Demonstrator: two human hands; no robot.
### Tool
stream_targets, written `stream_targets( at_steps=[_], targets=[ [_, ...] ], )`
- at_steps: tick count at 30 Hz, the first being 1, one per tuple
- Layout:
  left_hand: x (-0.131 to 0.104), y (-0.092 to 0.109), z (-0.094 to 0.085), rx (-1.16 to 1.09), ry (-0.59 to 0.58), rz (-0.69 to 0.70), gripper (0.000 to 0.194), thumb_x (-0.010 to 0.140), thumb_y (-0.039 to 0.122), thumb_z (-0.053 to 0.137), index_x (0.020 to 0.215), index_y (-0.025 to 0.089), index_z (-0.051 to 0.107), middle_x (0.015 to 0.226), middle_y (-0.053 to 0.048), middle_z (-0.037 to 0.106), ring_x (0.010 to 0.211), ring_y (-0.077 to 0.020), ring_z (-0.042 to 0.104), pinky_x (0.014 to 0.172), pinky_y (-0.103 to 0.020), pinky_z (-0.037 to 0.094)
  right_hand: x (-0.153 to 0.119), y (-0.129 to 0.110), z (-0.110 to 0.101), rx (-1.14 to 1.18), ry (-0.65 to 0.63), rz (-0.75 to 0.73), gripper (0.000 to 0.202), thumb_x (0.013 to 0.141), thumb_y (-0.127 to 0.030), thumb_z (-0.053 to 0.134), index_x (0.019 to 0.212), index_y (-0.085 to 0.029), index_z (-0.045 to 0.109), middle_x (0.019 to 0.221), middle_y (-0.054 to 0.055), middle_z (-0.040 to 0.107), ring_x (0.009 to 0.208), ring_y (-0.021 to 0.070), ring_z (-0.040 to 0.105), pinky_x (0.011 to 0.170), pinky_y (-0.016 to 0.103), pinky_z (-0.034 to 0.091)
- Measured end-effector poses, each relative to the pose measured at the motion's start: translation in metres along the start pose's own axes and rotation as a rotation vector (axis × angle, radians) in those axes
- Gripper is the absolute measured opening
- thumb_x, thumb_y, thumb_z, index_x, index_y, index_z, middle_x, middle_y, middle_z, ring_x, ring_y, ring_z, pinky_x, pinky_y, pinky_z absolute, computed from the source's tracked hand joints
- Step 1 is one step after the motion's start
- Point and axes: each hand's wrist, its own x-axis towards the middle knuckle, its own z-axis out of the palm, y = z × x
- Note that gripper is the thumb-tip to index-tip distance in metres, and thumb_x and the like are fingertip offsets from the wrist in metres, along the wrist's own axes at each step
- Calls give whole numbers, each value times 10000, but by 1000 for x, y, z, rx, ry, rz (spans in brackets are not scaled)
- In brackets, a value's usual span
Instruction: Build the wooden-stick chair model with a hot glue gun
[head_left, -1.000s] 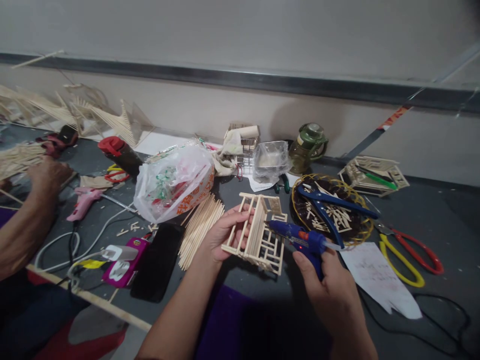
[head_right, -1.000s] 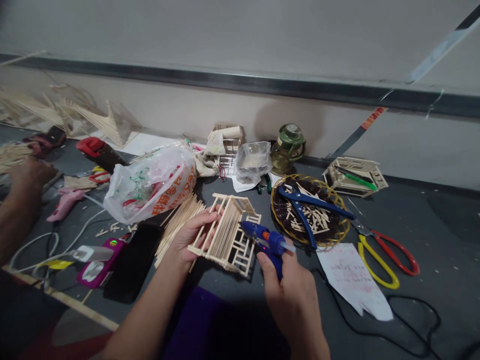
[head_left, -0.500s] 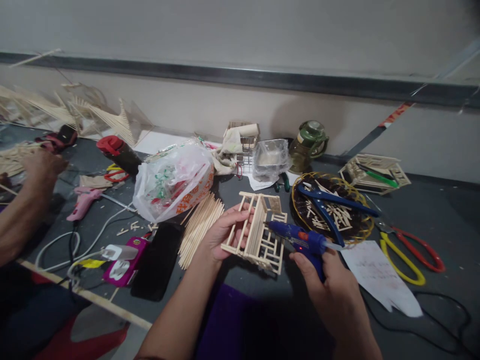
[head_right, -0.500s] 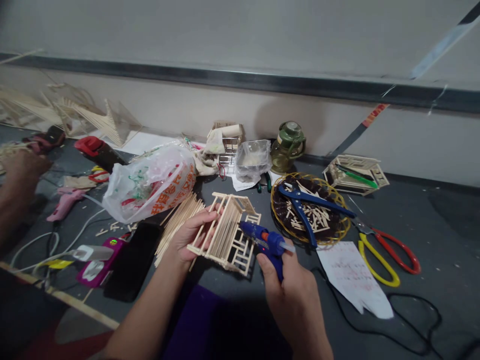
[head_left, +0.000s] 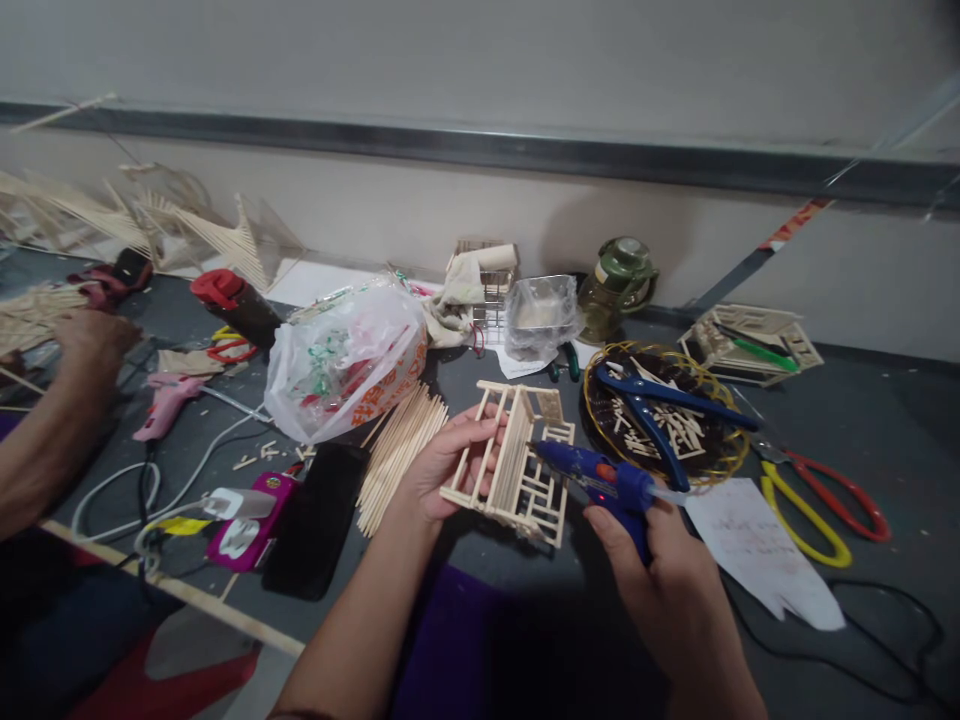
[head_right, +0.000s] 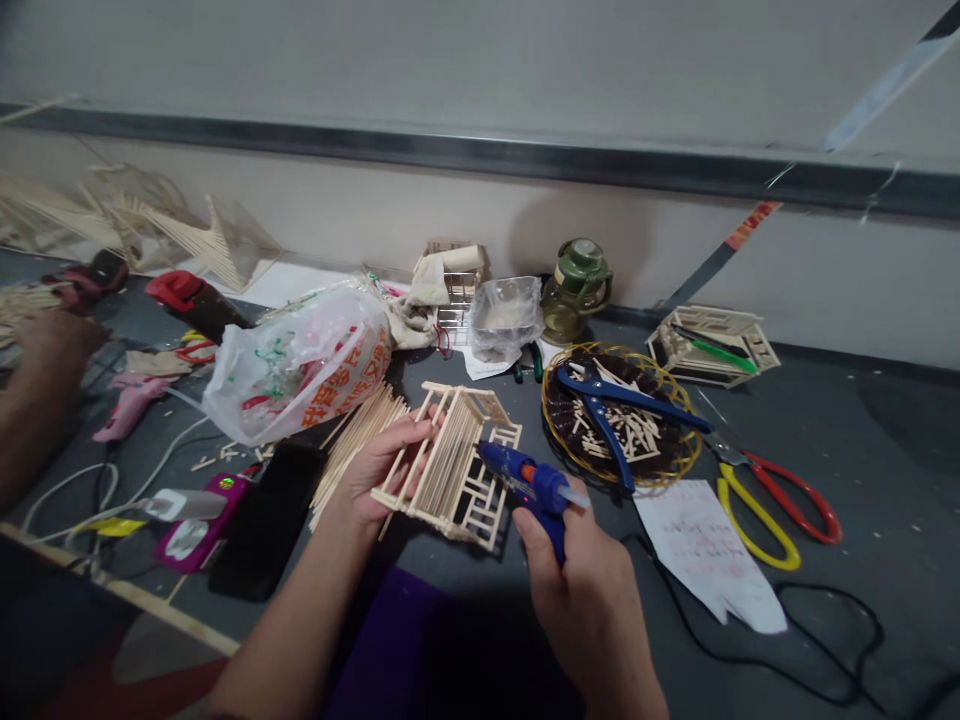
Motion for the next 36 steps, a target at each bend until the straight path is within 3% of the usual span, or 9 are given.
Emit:
stream_targets(
  at_steps=[25, 36],
  targets=[
    [0, 1, -4, -20, -49, 0, 141, 764, 146, 710, 875, 141, 622, 684, 22, 612, 434, -73, 565, 347, -155, 477, 3, -3, -8, 0, 19, -118, 342, 968, -412, 436, 1161, -148, 536, 717, 61, 697, 586, 242, 692, 491, 274, 496],
    [1, 2, -4, 1, 16, 16, 202, 712, 151, 751, 872, 133, 629, 669, 21, 615, 445, -62, 568, 426, -145, 502, 3, -8, -17, 50, -33, -108, 261, 966, -391, 441, 1091, -186, 542, 703, 36, 698, 586, 225, 698, 479, 248, 486]
  ],
)
